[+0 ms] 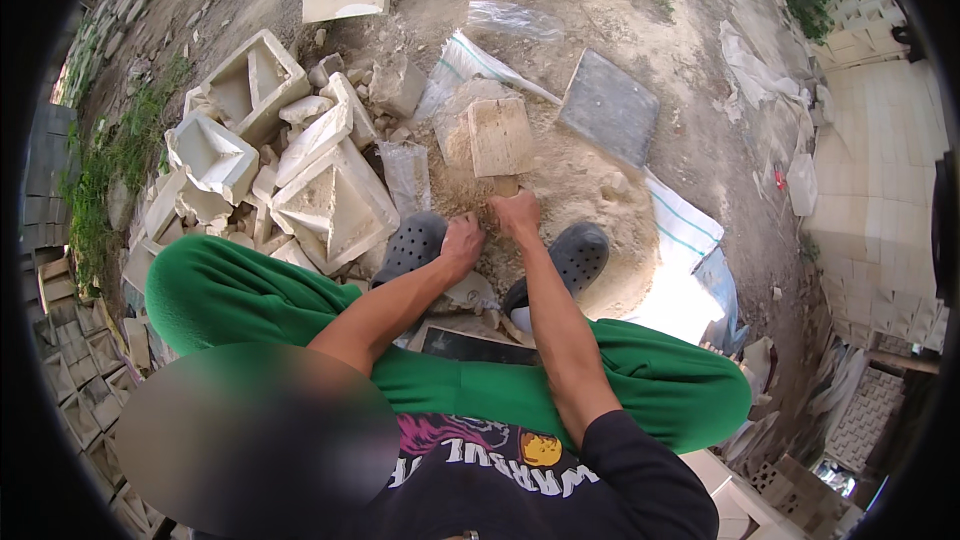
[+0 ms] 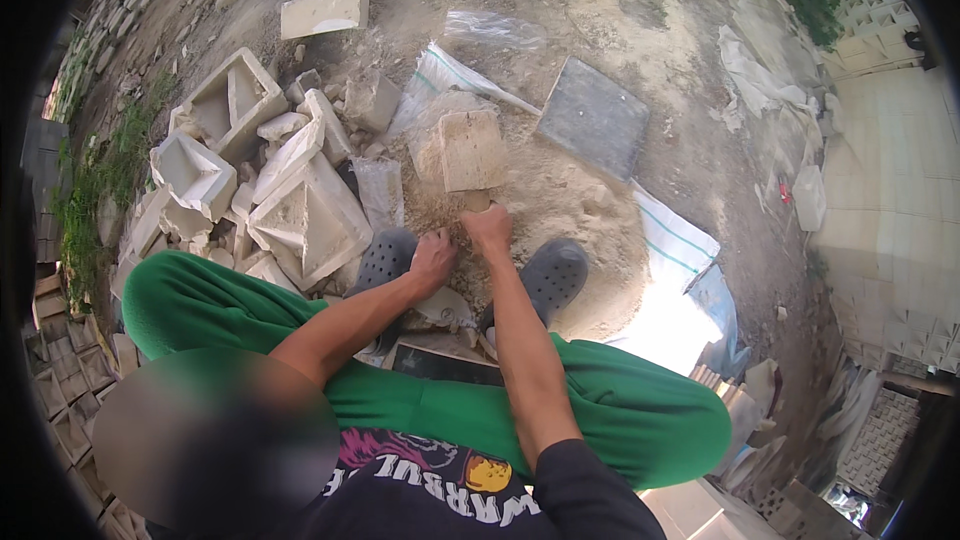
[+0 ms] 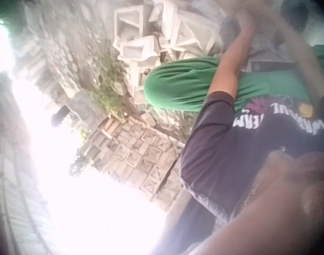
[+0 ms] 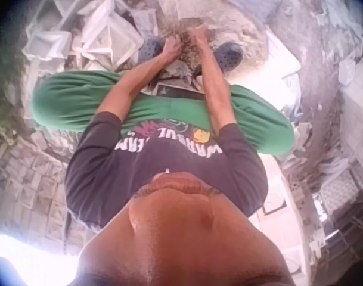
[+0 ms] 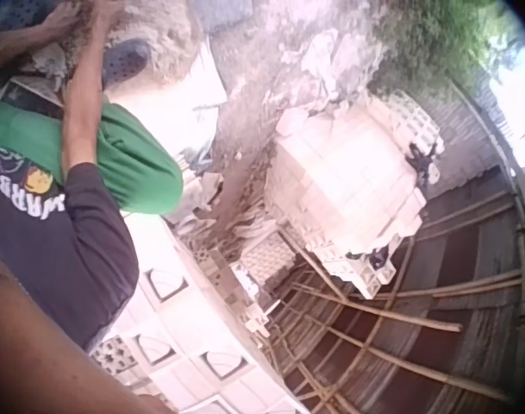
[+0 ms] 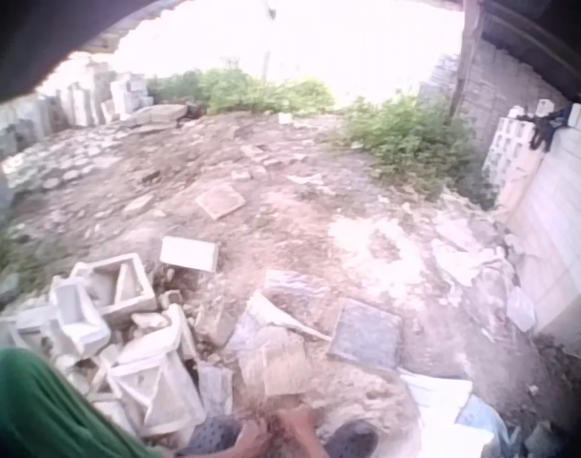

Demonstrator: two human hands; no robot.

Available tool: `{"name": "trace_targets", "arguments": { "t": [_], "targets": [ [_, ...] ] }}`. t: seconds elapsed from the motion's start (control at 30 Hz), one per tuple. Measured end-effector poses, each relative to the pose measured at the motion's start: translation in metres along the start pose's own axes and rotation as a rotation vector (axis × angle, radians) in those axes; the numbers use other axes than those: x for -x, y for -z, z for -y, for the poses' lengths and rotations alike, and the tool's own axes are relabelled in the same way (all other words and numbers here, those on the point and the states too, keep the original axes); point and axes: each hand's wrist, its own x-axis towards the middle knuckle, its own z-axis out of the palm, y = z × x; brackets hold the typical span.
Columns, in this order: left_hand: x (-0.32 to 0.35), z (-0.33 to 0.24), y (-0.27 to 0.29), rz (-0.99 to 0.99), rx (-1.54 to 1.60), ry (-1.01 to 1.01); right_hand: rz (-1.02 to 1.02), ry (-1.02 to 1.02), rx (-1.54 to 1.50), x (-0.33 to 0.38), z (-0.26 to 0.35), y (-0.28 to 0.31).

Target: The person sits cross-legged on the ground and repeatedly strikes a rectangular stone block with a wooden mallet to break it into smaller pieces. The person occasionally picks up and discards smaller fragments while continuing to hammer the main block.

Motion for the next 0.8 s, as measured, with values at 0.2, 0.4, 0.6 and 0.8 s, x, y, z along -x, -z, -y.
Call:
{"name": "trace_targets", "arguments": {
  "t": [0.2,0.4,0.6,0.8],
  "targets": [
    [-0.004,0.011,-0.008,0.005,0.158,0.0,-0.243,0.423,-0.194,0.037,0.082,0.042],
    [-0.017,0.012,0.011,0.185,0.359,0.017,-0.177,0.182,-0.008,0.028,0.049,0.014],
    [-0.006,0.015,0.011,0.023,0.268,-0.007,0.05,-0.009,0.091,0.013,0.022,0.017],
    [-0.009,0.018,0.004,0.082,0.296,0.003,-0.156,0.395,-0.177,0.039,0.072,0.039]
  ]
}}
